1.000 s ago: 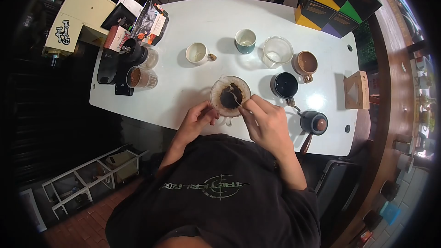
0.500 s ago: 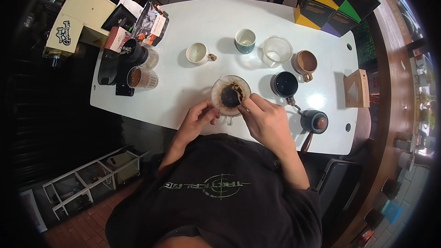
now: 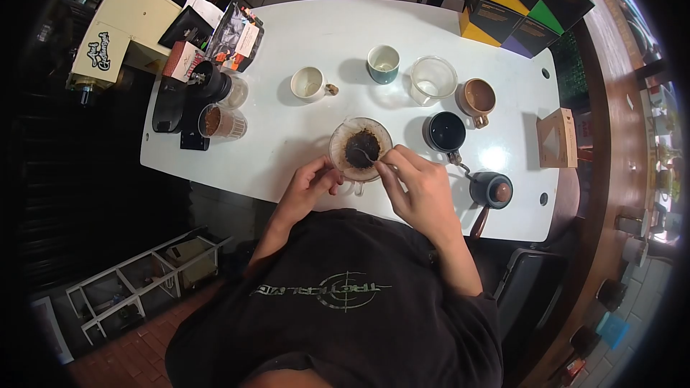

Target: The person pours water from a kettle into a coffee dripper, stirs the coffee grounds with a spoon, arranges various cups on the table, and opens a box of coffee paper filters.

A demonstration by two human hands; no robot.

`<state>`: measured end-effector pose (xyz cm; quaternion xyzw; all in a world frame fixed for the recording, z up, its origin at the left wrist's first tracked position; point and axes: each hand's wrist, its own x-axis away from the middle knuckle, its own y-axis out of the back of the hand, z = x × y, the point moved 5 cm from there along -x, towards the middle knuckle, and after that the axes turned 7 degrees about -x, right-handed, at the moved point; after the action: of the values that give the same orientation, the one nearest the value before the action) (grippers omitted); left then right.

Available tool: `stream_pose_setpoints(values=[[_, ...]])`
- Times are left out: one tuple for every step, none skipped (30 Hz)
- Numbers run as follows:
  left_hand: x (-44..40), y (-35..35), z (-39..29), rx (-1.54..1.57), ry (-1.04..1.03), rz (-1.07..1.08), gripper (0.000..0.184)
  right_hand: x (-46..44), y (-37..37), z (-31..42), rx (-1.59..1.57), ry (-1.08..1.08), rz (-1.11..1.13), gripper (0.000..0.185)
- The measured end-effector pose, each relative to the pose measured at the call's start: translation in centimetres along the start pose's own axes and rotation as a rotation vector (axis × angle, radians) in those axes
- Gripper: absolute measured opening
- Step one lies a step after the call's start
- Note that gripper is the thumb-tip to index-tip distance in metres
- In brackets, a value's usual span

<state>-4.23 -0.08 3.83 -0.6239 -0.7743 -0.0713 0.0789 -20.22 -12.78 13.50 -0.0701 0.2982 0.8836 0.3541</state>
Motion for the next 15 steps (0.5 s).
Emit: stream_pose_setpoints(values=[[0.0,-0.1,-0.2,0.011,0.015,-0.004,0.017,0.0,-0.2,-0.1,0.0,-0.001,-0.002,0.011],[0.0,0.0,-0.3,0.021,0.029,-0.01,0.016,0.1,-0.2,-0.1,0.064,0.015,-0.046,0.011],[0.0,0.0,-0.3,0.018,0.029,-0.012,0.016,0.0,-0.2,-0.1,0.127,0.032,-0.088,0.012],[0.0,0.0,-0.3,0.015,0.02,-0.014,0.017,0.0,-0.2,0.0,0.124,0.032,-0.088,0.012],[0.1,0.0,-0.3,0.013,0.012,-0.015,0.017,0.1,0.2,0.1,0.158,0.044,-0.127,0.012],[0.1,0.0,-0.2,0.013,0.012,-0.013,0.017,0.1,0.6,0.3,0.193,0.056,-0.167,0.011],[0.1,0.1,0.0,0.017,0.017,-0.007,0.017,0.1,0.7,0.5,0.221,0.075,-0.169,0.011],[0.1,0.1,0.1,0.022,0.022,-0.001,0.017,0.0,0.6,0.4,0.223,0.073,-0.171,0.011],[0.1,0.0,-0.1,0.021,0.022,0.002,0.017,-0.2,0.2,0.4,0.212,0.089,-0.125,0.011],[0.1,0.0,-0.2,0.019,0.028,0.0,0.017,-0.2,-0.2,0.4,0.199,0.106,-0.078,0.012],[0.1,0.1,-0.3,0.016,0.034,-0.004,0.017,-0.2,-0.5,0.3,0.138,0.08,-0.024,0.011],[0.1,0.1,-0.3,0.015,0.033,-0.006,0.017,-0.1,-0.5,0.5,0.138,0.082,-0.024,0.011],[0.1,0.2,-0.2,0.005,0.029,-0.006,0.017,0.0,-0.2,0.7,0.094,0.054,-0.037,0.01],[0.2,0.2,-0.1,-0.003,0.027,-0.006,0.017,0.1,0.0,0.8,0.05,0.024,-0.048,0.009],[0.2,0.2,0.1,-0.003,0.03,-0.007,0.017,0.1,0.3,1.1,0.033,0.033,-0.086,0.008]])
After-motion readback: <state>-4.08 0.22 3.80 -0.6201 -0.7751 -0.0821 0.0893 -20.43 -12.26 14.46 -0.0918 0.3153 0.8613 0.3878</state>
